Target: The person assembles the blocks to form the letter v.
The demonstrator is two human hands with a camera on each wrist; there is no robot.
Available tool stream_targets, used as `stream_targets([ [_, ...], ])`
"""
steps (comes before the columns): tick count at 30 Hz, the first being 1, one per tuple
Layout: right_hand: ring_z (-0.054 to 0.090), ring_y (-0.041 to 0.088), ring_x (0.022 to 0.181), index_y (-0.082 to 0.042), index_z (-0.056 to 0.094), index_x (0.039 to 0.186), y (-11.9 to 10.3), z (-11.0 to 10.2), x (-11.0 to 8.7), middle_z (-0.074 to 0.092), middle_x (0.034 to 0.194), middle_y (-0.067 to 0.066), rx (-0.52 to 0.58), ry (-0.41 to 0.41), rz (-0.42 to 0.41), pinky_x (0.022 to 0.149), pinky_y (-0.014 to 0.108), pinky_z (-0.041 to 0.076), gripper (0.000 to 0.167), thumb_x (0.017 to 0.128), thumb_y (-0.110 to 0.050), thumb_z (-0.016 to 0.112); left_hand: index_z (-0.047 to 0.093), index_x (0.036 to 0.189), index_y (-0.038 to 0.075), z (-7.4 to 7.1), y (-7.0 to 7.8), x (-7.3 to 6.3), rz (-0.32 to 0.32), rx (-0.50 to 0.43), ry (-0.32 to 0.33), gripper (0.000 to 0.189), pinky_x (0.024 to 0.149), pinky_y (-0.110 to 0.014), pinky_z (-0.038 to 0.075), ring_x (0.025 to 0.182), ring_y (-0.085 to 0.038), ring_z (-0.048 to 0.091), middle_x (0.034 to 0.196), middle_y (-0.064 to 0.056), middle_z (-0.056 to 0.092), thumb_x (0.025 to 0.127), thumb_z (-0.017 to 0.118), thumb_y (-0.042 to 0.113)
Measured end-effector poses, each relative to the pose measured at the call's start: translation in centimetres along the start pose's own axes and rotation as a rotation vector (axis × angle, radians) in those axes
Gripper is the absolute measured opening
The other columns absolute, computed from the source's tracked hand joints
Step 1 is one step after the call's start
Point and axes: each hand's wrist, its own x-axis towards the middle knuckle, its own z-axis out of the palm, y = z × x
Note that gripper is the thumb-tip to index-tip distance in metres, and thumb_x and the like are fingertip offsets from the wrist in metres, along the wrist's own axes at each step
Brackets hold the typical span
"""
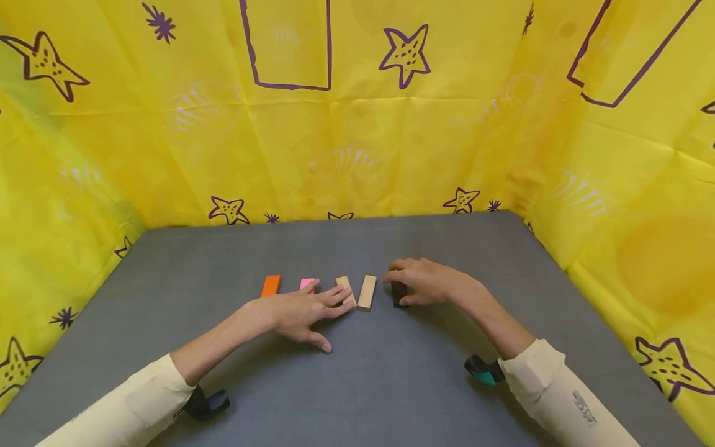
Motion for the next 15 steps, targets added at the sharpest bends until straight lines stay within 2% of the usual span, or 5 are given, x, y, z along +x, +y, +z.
stream_targets([
  [15, 0.064, 0.032, 0.12, -0.012, 0.067, 0.136, -0.12, 0.55, -0.41, 0.064, 0.137, 0.013, 0.011, -0.032, 0.021, 0.103, 0.053, 0.055, 0.05, 0.089, -0.016, 0.084, 0.024, 0.167, 0.021, 0.26, 0.13, 0.07, -0.004, -0.008, 0.016, 0.092, 0.13, -0.068, 0.011, 0.167, -0.02, 0.01, 0.178, -0.002, 0.012, 0.096, 0.066, 0.06],
])
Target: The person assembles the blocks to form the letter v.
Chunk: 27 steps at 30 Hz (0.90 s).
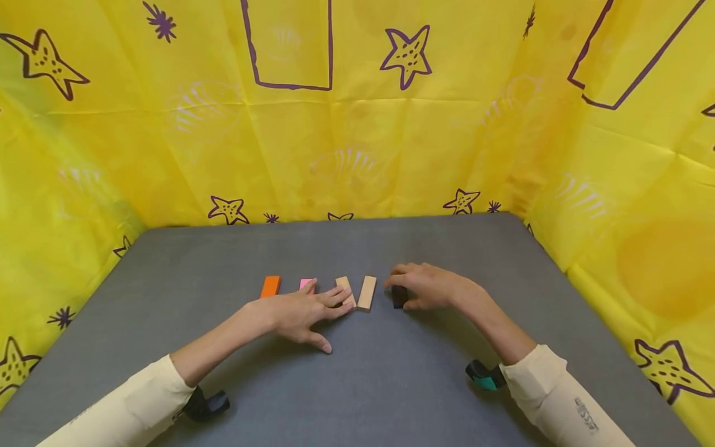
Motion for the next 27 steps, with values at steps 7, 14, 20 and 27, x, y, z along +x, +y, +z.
stream_targets([
  [7, 0.065, 0.032, 0.119, -0.011, 0.067, 0.136, -0.15, 0.12, -0.22, 0.064, 0.137, 0.014, 0.005, 0.006, -0.004, 0.103, 0.052, 0.056, 0.051, 0.088, -0.015, 0.084, 0.024, 0.167, 0.021, 0.21, 0.11, -0.13, -0.001, -0.016, 0.011, 0.093, 0.13, -0.067, 0.011, 0.167, -0.02, 0.009, 0.179, -0.003, 0.011, 0.095, 0.067, 0.061],
  [14, 0.065, 0.03, 0.116, -0.011, 0.067, 0.135, -0.24, 0.31, -0.32, 0.065, 0.134, 0.012, 0.006, 0.02, -0.009, 0.101, 0.05, 0.057, 0.05, 0.088, -0.012, 0.084, 0.023, 0.168, 0.022, 0.03, 0.2, -0.12, -0.013, 0.004, -0.002, 0.094, 0.13, -0.068, 0.011, 0.167, -0.02, 0.008, 0.179, -0.001, 0.009, 0.095, 0.067, 0.062],
  [20, 0.065, 0.029, 0.114, -0.012, 0.068, 0.134, -0.21, 0.45, -0.38, 0.066, 0.133, 0.011, 0.007, 0.023, -0.005, 0.1, 0.05, 0.057, 0.047, 0.089, -0.012, 0.083, 0.024, 0.167, 0.02, 0.01, 0.33, -0.22, -0.011, 0.001, 0.0, 0.093, 0.129, -0.069, 0.011, 0.167, -0.021, 0.009, 0.179, -0.003, 0.01, 0.095, 0.067, 0.061],
  [27, 0.065, 0.026, 0.112, -0.013, 0.069, 0.132, -0.14, 0.44, -0.43, 0.065, 0.13, 0.009, 0.011, 0.038, -0.005, 0.099, 0.049, 0.057, 0.045, 0.089, -0.013, 0.082, 0.024, 0.168, 0.021, -0.03, 0.41, -0.15, -0.018, 0.002, 0.0, 0.093, 0.13, -0.068, 0.011, 0.167, -0.02, 0.009, 0.179, -0.003, 0.01, 0.095, 0.066, 0.061],
])
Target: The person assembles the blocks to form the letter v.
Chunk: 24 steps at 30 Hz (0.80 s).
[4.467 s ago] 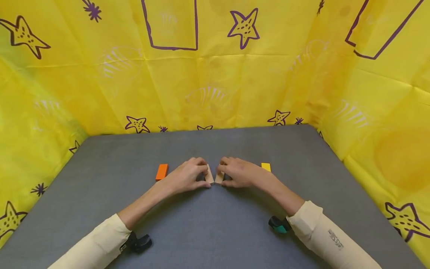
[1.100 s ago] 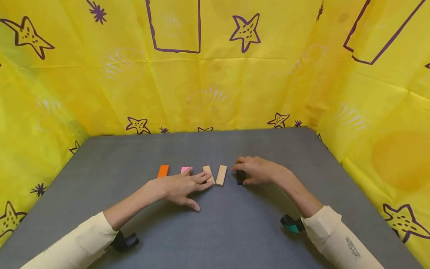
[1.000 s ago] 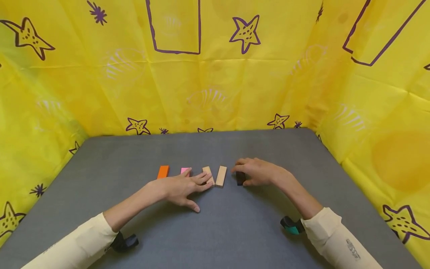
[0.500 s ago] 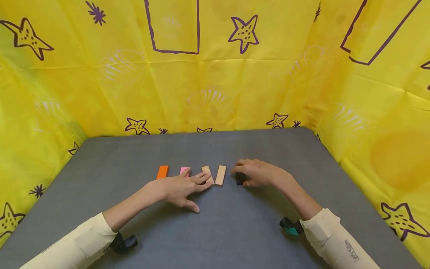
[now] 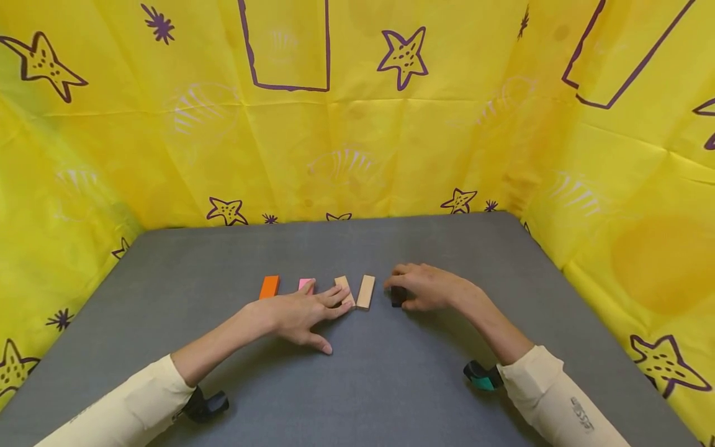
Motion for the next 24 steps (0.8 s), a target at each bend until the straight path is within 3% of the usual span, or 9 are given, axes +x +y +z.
stream_targets([
  [12, 0.063, 0.021, 0.104, -0.013, 0.07, 0.129, 0.0, -0.4, 0.3, 0.066, 0.121, 0.006, -0.017, 0.031, -0.006, 0.094, 0.046, 0.058, 0.04, 0.09, -0.014, 0.08, 0.024, 0.168, 0.02, -0.3, 0.2, 0.3, -0.005, 0.004, -0.015, 0.093, 0.129, -0.069, 0.01, 0.167, -0.019, 0.009, 0.179, -0.003, 0.01, 0.095, 0.066, 0.062],
  [19, 0.063, 0.025, 0.11, -0.012, 0.068, 0.133, -0.2, -1.2, 0.9, 0.065, 0.124, 0.008, -0.012, 0.049, 0.009, 0.099, 0.047, 0.057, 0.043, 0.091, -0.015, 0.079, 0.024, 0.168, 0.02, -0.5, 0.2, 0.0, -0.022, 0.011, -0.025, 0.094, 0.13, -0.069, 0.01, 0.167, -0.02, 0.01, 0.179, -0.005, 0.01, 0.095, 0.066, 0.063],
  [24, 0.063, 0.026, 0.114, -0.011, 0.067, 0.136, -0.2, -2.2, 1.1, 0.065, 0.127, 0.009, 0.011, 0.041, 0.065, 0.101, 0.047, 0.057, 0.044, 0.093, -0.017, 0.078, 0.024, 0.168, 0.02, -0.4, 0.2, 0.1, -0.018, 0.019, -0.028, 0.094, 0.13, -0.068, 0.012, 0.167, -0.02, 0.011, 0.179, -0.005, 0.01, 0.095, 0.065, 0.063],
])
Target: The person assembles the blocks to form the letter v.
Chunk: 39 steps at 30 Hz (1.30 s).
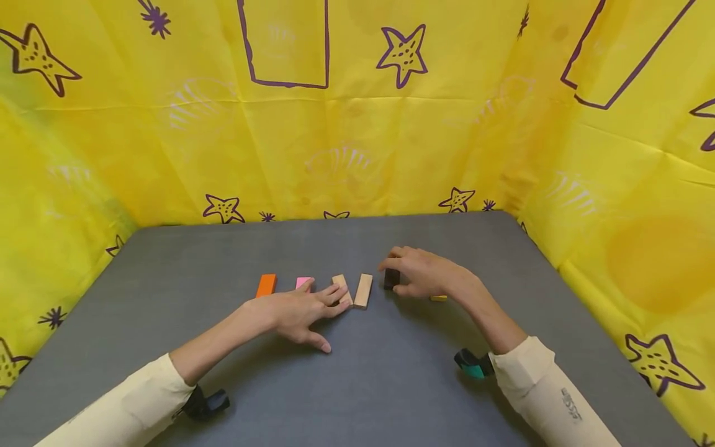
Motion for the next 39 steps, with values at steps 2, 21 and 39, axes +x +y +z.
stream_targets([
  [2, 0.063, 0.027, 0.115, -0.01, 0.066, 0.136, 0.1, -0.4, 0.1, 0.065, 0.128, 0.01, -0.002, 0.005, 0.01, 0.101, 0.048, 0.057, 0.045, 0.094, -0.017, 0.077, 0.024, 0.168, 0.02, 0.0, 0.0, 0.1, 0.003, -0.004, 0.0, 0.094, 0.13, -0.068, 0.012, 0.167, -0.02, 0.011, 0.179, -0.005, 0.01, 0.095, 0.065, 0.063],
  [21, 0.063, 0.032, 0.121, -0.005, 0.065, 0.139, 1.5, -1.1, 3.6, 0.064, 0.133, 0.016, 0.083, 0.005, 0.02, 0.108, 0.052, 0.052, 0.045, 0.097, -0.019, 0.073, 0.025, 0.167, 0.021, 0.0, -0.1, 0.1, 0.001, -0.026, -0.001, 0.093, 0.132, -0.064, 0.012, 0.167, -0.02, 0.01, 0.179, -0.003, 0.011, 0.095, 0.066, 0.062],
  [39, 0.061, 0.031, 0.12, -0.005, 0.065, 0.138, 2.6, 0.5, 7.1, 0.063, 0.133, 0.018, 0.088, -0.105, 0.037, 0.107, 0.05, 0.052, 0.042, 0.098, -0.02, 0.071, 0.025, 0.167, 0.021, 0.0, -0.2, 0.2, 0.005, -0.014, -0.012, 0.093, 0.132, -0.061, 0.013, 0.167, -0.02, 0.01, 0.179, -0.004, 0.009, 0.095, 0.066, 0.062],
])
